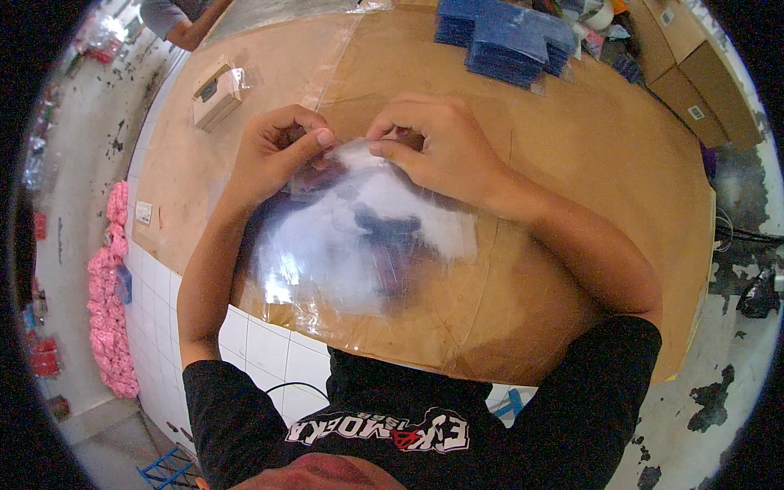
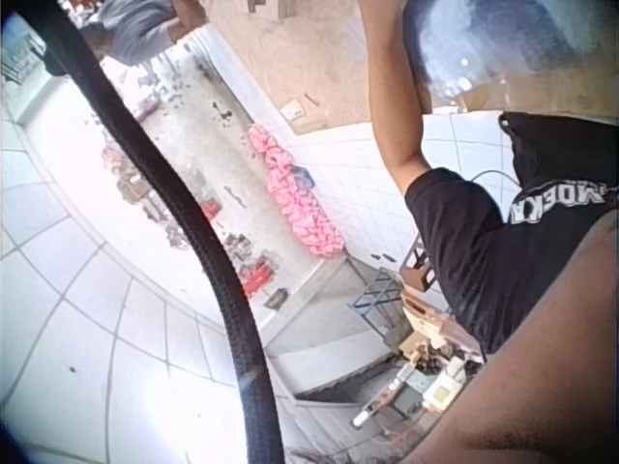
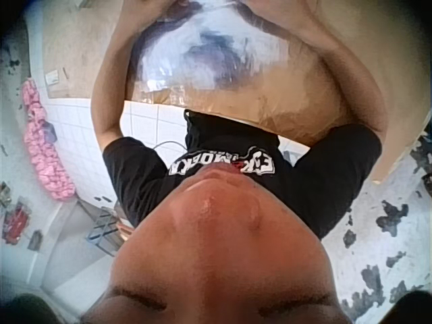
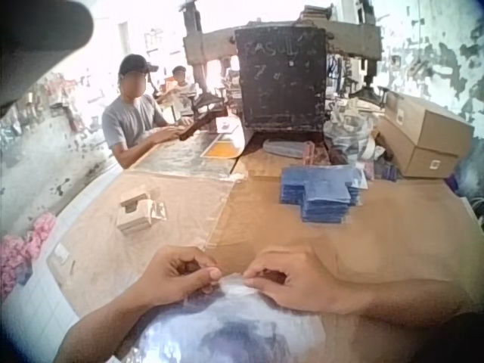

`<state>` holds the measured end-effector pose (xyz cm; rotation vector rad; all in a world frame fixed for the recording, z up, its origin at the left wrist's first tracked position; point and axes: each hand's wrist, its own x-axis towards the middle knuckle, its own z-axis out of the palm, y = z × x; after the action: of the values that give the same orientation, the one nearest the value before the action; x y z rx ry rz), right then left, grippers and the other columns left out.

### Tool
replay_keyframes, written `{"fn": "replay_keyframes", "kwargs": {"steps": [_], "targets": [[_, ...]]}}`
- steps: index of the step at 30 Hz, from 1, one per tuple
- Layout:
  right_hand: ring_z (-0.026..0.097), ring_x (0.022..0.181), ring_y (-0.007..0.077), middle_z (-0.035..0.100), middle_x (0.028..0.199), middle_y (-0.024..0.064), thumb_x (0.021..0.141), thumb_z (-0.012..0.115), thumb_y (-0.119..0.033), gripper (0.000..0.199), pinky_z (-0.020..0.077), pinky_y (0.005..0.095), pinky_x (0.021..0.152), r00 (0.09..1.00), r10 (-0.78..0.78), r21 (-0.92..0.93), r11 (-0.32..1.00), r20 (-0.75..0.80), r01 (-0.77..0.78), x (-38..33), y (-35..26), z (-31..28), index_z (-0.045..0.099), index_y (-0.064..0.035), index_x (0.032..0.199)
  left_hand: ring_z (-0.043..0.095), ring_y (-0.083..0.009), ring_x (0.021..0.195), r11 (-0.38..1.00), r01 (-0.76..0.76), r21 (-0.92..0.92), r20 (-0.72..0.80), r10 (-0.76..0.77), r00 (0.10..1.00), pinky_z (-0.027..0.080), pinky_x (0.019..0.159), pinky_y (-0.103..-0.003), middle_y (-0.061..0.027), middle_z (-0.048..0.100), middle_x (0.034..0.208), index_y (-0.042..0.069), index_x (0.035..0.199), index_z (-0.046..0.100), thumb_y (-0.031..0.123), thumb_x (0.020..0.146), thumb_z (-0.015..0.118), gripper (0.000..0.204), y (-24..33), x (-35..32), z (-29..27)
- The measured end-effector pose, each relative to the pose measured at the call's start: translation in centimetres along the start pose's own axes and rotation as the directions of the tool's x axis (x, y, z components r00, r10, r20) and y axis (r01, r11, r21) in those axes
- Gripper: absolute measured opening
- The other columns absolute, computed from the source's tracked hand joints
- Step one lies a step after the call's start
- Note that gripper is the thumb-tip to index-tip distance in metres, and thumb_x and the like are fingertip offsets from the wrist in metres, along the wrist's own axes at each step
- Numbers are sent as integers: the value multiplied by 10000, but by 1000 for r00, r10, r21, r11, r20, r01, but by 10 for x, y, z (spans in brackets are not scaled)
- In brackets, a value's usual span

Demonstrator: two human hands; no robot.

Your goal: The person places small plastic sleeves into a larger plastic bag and then seals the bag with a small wooden block and adhesive tape.

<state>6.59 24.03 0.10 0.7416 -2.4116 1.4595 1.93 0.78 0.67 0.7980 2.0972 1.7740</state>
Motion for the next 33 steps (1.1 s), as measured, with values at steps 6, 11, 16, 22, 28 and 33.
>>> {"fn": "replay_keyframes", "kwargs": {"steps": [6,11,16,22,28,33], "targets": [[617,644,172,626,781,83,772,691,-55,53,489,278,568,997,-82,-84,993,3,82,-1,-4,0,656,-33,805,557,-45,609,999,39,12,2,-39,999,431,527,-184,3,612,720,4,844,646,141,862,684,143,1,-1,0],[607,658,189,622,769,87,778,682,-55,61,486,297,577,995,-103,-128,986,8,104,-2,-7,0,635,-29,807,551,-56,655,999,35,-18,22,-34,999,444,570,-199,-7,606,725,8,855,653,266,932,587,277,1,0,-1],[600,630,202,614,739,99,797,665,-54,65,481,305,577,997,-73,-79,994,-2,72,-3,-8,1,621,-19,831,544,-75,647,985,102,-140,13,-101,995,462,586,-214,-36,612,744,-2,886,647,419,990,419,490,-5,0,-7],[579,605,144,612,728,83,845,627,-57,62,469,275,575,998,56,92,994,-15,-54,-5,-10,3,591,-15,874,579,-109,600,943,199,-267,33,-197,980,467,537,-213,-45,605,729,-9,919,628,432,998,380,512,-7,3,-10],[540,598,75,603,760,32,911,572,-84,67,444,221,542,984,176,368,917,-20,-156,-4,-1,5,543,-24,913,571,-86,584,960,166,-224,-3,-171,985,454,521,-200,-32,612,739,-2,905,633,367,980,470,410,-2,2,-7],[496,567,50,588,771,26,940,552,-127,95,421,203,508,971,237,465,863,-23,-200,0,1,0,502,-46,932,562,-84,605,991,103,-81,13,-102,995,450,547,-217,-25,619,748,27,933,626,249,921,600,223,-5,4,-8]]}}
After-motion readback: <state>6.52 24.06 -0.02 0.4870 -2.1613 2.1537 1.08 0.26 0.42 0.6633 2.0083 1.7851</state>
